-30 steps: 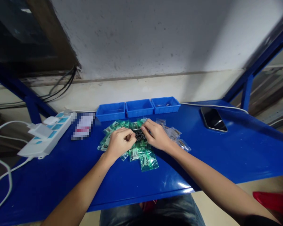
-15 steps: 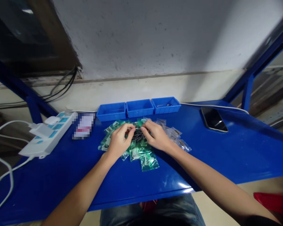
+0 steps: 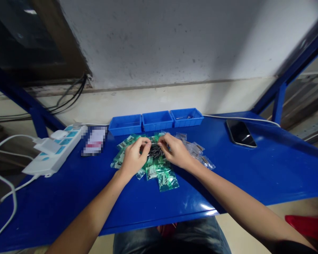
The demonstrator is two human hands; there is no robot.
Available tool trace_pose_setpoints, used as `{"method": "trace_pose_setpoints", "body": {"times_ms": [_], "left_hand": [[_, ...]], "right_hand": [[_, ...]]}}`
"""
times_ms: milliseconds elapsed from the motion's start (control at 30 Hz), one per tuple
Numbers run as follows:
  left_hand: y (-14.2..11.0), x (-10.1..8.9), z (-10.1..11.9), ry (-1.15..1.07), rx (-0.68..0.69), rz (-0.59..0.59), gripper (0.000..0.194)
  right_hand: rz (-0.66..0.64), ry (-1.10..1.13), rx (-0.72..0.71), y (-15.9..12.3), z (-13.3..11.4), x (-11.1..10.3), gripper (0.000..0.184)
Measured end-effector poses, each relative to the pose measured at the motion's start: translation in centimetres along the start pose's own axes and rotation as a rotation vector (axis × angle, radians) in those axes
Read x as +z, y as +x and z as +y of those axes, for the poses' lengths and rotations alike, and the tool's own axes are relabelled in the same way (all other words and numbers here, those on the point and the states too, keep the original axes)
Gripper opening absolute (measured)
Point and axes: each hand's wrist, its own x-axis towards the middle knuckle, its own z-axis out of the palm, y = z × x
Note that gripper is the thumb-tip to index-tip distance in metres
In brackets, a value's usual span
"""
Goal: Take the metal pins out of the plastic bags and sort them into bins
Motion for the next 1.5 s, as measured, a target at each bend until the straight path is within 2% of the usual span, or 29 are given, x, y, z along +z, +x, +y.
{"method": "trace_pose_setpoints", "body": {"times_ms": [100,300,600,700,833,1000,1500], "left_hand": [[-0.03,0.11,0.18,-0.059,-0.005,0.016,0.019],[-0.07,0.26,-0.04,-0.045,0.019,0.006,0.01],[0.04,0.01,-0.05,0.023,0.014,-0.001,0.013],[-0.05,0.1,-0.07,-0.014,-0.001,-0.001,0.011],[-0.15,0.24,-0.11,-0.07,-0.028,0.017,0.018],[-0.09,0.16,-0.05,-0.035,0.002,0.016,0.011],[-0.04,-0.13,0.03,0.025,-0.004,-0.033,0.018]], "right_hand": [[0.01,-0.011,0.007,-0.02,0.11,0.09,0.011],[0.012,-0.022,0.007,0.01,-0.01,0.1,0.015],[0.017,0.0,-0.025,-0.05,-0.01,0.01,0.009],[0.015,0.001,-0.023,0.0,-0.07,-0.02,0.009],[0.019,0.006,-0.009,0.01,-0.24,-0.17,0.014],[0.034,0.006,0.005,0.01,-0.27,-0.24,0.018],[0.025,0.019,0.006,0.02,-0.13,0.01,0.007]]}}
